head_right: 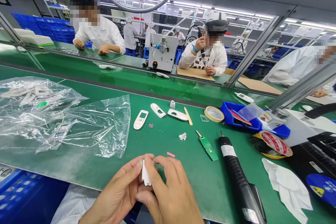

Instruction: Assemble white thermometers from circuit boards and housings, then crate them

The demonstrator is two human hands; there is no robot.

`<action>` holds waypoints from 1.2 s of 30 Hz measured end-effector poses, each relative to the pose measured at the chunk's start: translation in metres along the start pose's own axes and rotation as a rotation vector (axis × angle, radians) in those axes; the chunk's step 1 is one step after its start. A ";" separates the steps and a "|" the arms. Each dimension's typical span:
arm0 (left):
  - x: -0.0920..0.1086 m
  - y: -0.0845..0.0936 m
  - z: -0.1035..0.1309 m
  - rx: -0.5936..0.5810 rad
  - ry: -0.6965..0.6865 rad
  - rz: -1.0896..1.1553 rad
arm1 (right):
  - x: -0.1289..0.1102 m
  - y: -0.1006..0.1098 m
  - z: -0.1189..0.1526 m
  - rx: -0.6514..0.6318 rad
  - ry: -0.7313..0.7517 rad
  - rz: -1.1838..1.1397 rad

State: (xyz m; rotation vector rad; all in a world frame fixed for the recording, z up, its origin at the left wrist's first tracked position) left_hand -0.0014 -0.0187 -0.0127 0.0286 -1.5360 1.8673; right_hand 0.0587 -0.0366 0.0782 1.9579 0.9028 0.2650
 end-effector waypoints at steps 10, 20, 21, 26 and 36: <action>-0.012 0.017 0.011 0.039 0.085 -0.008 | 0.007 -0.011 0.029 0.020 -0.081 -0.244; 0.009 0.026 0.010 0.054 0.041 -0.118 | 0.094 -0.029 0.035 0.004 -0.485 -0.007; 0.008 0.026 0.010 0.049 0.040 -0.121 | 0.096 -0.032 0.034 -0.006 -0.473 0.010; 0.006 0.022 0.010 0.024 0.036 -0.127 | 0.080 -0.021 0.024 0.046 -0.436 -0.027; 0.003 0.022 0.009 0.011 0.045 -0.116 | 0.015 0.010 0.003 0.079 -0.144 -0.144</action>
Point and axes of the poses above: each hand's wrist, its own z-axis away from the middle knuckle, its own y-axis out of the back of the hand, x = y × z, the point moved 9 cm from there along -z, towards the middle knuckle, and after that the axes turned 1 degree about -z, right-handed, at the moved point
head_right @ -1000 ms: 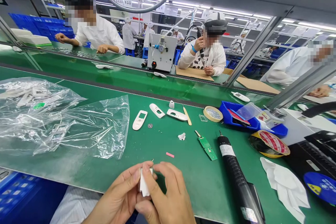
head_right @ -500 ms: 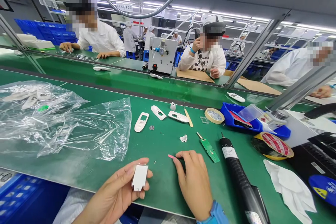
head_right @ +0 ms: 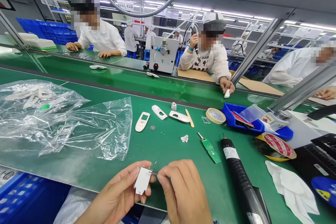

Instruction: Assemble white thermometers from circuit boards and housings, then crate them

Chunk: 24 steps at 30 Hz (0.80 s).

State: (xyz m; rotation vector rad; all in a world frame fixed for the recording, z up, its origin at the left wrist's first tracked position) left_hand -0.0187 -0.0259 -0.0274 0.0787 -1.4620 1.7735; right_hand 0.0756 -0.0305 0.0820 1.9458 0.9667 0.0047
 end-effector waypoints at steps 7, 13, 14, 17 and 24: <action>0.000 -0.001 0.001 -0.003 -0.005 0.010 | -0.002 -0.001 0.001 0.024 0.057 0.081; 0.000 -0.001 0.001 -0.001 -0.010 0.001 | -0.005 0.001 0.001 0.033 0.099 0.122; 0.001 -0.001 0.001 -0.001 -0.014 -0.001 | -0.006 0.001 0.001 0.028 0.095 0.123; 0.001 -0.001 0.001 0.007 -0.012 -0.006 | -0.006 0.001 0.002 0.012 0.069 0.134; 0.000 -0.001 0.001 0.025 0.001 -0.006 | -0.011 0.000 0.000 0.029 0.115 0.140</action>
Point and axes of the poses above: each hand's wrist, its own z-axis away from the middle knuckle, its own y-axis out of the back of the hand, x = y × z, the point moved 9 cm from there along -z, towards the middle knuckle, and after that the axes turned 1 degree about -z, right-handed, at the moved point
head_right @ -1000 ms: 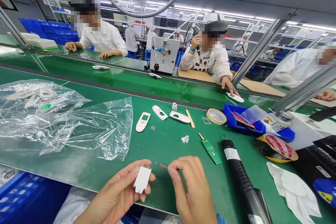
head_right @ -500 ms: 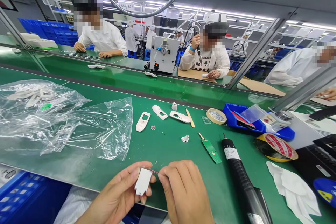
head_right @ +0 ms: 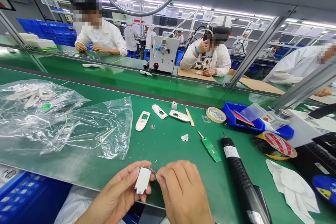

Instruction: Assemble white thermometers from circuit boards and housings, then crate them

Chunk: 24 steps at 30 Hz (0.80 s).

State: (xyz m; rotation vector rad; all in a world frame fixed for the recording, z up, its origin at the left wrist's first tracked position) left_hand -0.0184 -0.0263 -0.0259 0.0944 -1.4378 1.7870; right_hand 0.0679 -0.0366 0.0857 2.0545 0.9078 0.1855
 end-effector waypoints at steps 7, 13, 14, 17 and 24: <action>0.001 -0.002 0.002 -0.020 -0.006 0.008 | 0.006 -0.004 0.003 0.016 -0.085 -0.159; -0.002 -0.004 0.002 -0.022 0.001 0.017 | 0.005 -0.003 0.001 0.042 -0.102 -0.237; -0.002 -0.004 0.002 -0.017 0.003 0.019 | 0.004 -0.002 0.001 0.049 -0.087 -0.242; -0.002 -0.005 0.001 -0.011 0.013 0.019 | 0.002 -0.002 0.002 0.046 -0.066 -0.246; -0.003 -0.004 0.000 -0.008 0.010 -0.003 | 0.003 -0.011 0.012 -0.004 -0.107 -0.267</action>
Point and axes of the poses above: each hand's wrist, its own z-axis away from the middle knuckle, its own y-axis out of the back of the hand, x = y × z, the point moved 9 cm from there along -z, towards the middle knuckle, and after that the axes turned 1 degree about -z, right-handed, at the moved point
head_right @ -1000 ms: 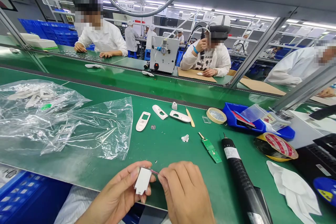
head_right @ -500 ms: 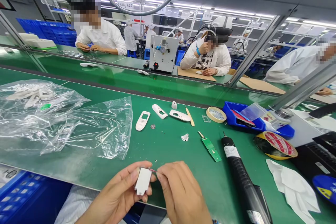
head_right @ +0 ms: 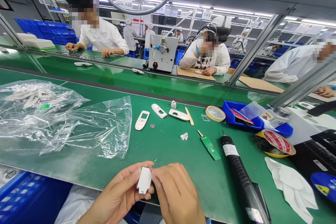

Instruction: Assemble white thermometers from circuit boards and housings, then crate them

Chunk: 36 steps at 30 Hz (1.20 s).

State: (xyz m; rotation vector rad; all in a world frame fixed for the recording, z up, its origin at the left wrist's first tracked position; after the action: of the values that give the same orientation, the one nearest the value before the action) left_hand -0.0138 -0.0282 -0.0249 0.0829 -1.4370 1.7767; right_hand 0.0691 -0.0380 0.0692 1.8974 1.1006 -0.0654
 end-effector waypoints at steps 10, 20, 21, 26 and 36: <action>-0.001 0.000 -0.004 -0.041 0.000 0.005 | -0.004 0.010 -0.008 0.086 0.039 0.072; -0.002 0.000 -0.004 0.005 0.008 -0.001 | -0.005 0.008 -0.008 0.076 0.052 0.065; -0.002 0.000 -0.005 0.007 0.006 -0.003 | -0.005 0.008 -0.008 0.075 0.056 0.071; -0.003 -0.001 -0.004 -0.013 0.006 -0.033 | -0.006 0.012 -0.007 0.105 0.085 0.109; -0.003 -0.002 -0.002 -0.005 0.019 -0.069 | 0.000 0.007 -0.003 0.100 0.025 0.037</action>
State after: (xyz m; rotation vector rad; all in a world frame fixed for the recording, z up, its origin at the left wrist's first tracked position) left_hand -0.0100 -0.0282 -0.0253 0.1117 -1.4086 1.7141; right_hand 0.0736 -0.0373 0.0756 2.0117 1.0968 -0.0768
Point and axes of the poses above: each hand's wrist, its own z-axis away from the middle knuckle, its own y-axis out of the back of the hand, x = y × z, the point moved 9 cm from there along -z, towards the middle knuckle, and after that the axes turned 1 degree about -z, right-handed, at the moved point
